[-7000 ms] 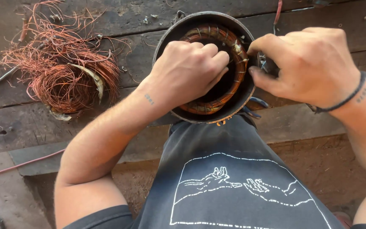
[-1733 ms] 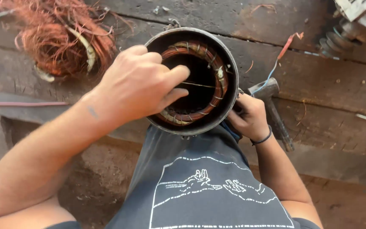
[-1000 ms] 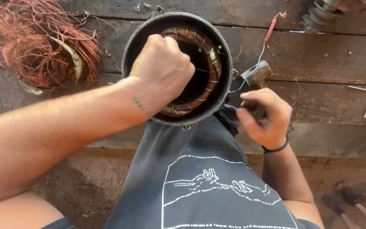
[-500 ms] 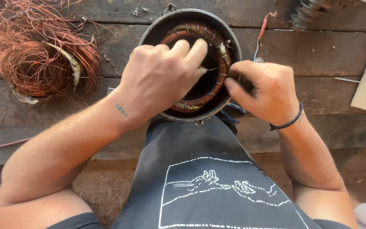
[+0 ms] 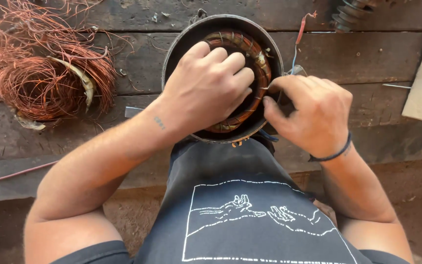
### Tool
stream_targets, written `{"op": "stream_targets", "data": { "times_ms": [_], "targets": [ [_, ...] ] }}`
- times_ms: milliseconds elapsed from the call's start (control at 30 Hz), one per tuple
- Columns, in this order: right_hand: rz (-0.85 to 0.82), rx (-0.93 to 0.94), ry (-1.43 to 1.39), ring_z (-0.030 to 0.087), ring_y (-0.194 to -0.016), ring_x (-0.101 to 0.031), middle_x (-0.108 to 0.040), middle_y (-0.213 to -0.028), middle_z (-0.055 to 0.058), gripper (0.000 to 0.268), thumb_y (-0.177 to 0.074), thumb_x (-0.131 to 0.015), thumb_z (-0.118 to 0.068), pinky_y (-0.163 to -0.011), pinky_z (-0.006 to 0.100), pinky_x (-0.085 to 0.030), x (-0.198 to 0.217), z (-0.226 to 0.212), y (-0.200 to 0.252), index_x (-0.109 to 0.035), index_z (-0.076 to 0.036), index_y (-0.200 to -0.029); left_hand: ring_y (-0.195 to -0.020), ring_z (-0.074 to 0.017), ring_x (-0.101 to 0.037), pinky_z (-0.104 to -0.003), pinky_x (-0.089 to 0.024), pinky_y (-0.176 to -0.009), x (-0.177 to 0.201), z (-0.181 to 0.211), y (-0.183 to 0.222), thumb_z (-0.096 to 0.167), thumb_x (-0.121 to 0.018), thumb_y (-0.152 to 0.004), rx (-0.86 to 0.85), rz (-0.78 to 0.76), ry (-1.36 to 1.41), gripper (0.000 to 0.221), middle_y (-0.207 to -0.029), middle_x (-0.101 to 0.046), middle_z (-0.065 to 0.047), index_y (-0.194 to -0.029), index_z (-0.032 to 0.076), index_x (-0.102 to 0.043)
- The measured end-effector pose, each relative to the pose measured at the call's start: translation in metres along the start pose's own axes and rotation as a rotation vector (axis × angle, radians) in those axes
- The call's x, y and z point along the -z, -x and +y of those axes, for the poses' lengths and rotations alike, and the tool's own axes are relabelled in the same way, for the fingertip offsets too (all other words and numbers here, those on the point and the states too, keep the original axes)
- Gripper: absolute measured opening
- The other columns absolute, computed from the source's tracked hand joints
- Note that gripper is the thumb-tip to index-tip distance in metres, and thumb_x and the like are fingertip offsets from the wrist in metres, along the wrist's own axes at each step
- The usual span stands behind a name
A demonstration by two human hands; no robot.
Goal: Removing copper windings from an electric motor stator using pliers and hands
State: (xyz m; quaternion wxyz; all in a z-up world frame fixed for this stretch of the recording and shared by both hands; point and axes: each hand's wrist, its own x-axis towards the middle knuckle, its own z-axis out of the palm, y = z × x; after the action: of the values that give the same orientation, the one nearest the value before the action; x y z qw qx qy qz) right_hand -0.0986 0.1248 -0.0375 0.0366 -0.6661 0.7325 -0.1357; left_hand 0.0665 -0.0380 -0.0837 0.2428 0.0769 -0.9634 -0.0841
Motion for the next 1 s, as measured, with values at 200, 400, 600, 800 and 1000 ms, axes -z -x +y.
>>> {"op": "stream_targets", "data": {
  "times_ms": [200,400,600,800,1000],
  "targets": [
    [-0.054,-0.045,0.297,0.021,-0.078,-0.07,-0.074,-0.09,-0.004,0.017,-0.093,-0.071,-0.032,-0.068,0.036,-0.049,0.012,-0.011,-0.006,-0.073,-0.02,-0.105,-0.07,-0.0239,-0.064,-0.039,-0.043,-0.07,-0.005,0.0,0.003,0.045,-0.075,-0.093,-0.015,-0.114,0.004,0.029,-0.074,-0.061,0.003,-0.08,0.023,-0.061],
    [-0.09,0.1,0.399,0.026,-0.058,-0.053,-0.055,-0.068,-0.001,0.035,-0.1,-0.072,-0.025,-0.056,0.036,-0.035,0.007,0.003,-0.008,-0.051,-0.021,-0.073,-0.07,-0.0247,-0.065,-0.04,-0.044,-0.071,-0.006,0.0,0.004,0.047,-0.074,-0.094,0.004,-0.122,-0.007,0.03,-0.075,-0.064,0.002,-0.081,0.023,-0.062],
    [-0.143,0.014,-0.097,0.024,-0.059,-0.059,-0.062,-0.063,0.003,0.01,-0.08,-0.063,-0.024,-0.054,0.038,-0.038,0.005,-0.002,-0.021,-0.066,-0.017,-0.073,-0.069,-0.0263,-0.066,-0.042,-0.044,-0.07,0.003,0.003,0.001,0.045,-0.069,-0.098,0.021,-0.095,0.003,0.029,-0.077,-0.064,0.001,-0.084,0.021,-0.06],
    [-0.187,-0.282,-0.538,0.007,-0.056,-0.047,-0.064,-0.072,0.0,0.014,-0.09,-0.073,-0.012,-0.055,0.024,-0.038,0.027,0.006,-0.001,-0.074,-0.01,-0.104,-0.074,-0.0273,-0.067,-0.044,-0.049,-0.067,0.016,0.002,-0.008,0.037,-0.068,-0.098,-0.025,-0.16,0.177,0.026,-0.091,-0.063,-0.001,-0.116,0.02,-0.061],
    [-0.05,-0.079,-0.11,0.022,-0.087,-0.072,-0.077,-0.104,0.001,0.036,-0.092,-0.078,-0.033,-0.067,0.038,-0.049,0.005,0.009,0.012,-0.071,-0.014,-0.122,-0.077,-0.0321,-0.068,-0.045,-0.052,-0.067,0.018,0.005,-0.015,0.033,-0.072,-0.097,-0.025,-0.217,0.235,0.033,-0.098,-0.065,-0.004,-0.123,0.016,-0.061]
  ]
}}
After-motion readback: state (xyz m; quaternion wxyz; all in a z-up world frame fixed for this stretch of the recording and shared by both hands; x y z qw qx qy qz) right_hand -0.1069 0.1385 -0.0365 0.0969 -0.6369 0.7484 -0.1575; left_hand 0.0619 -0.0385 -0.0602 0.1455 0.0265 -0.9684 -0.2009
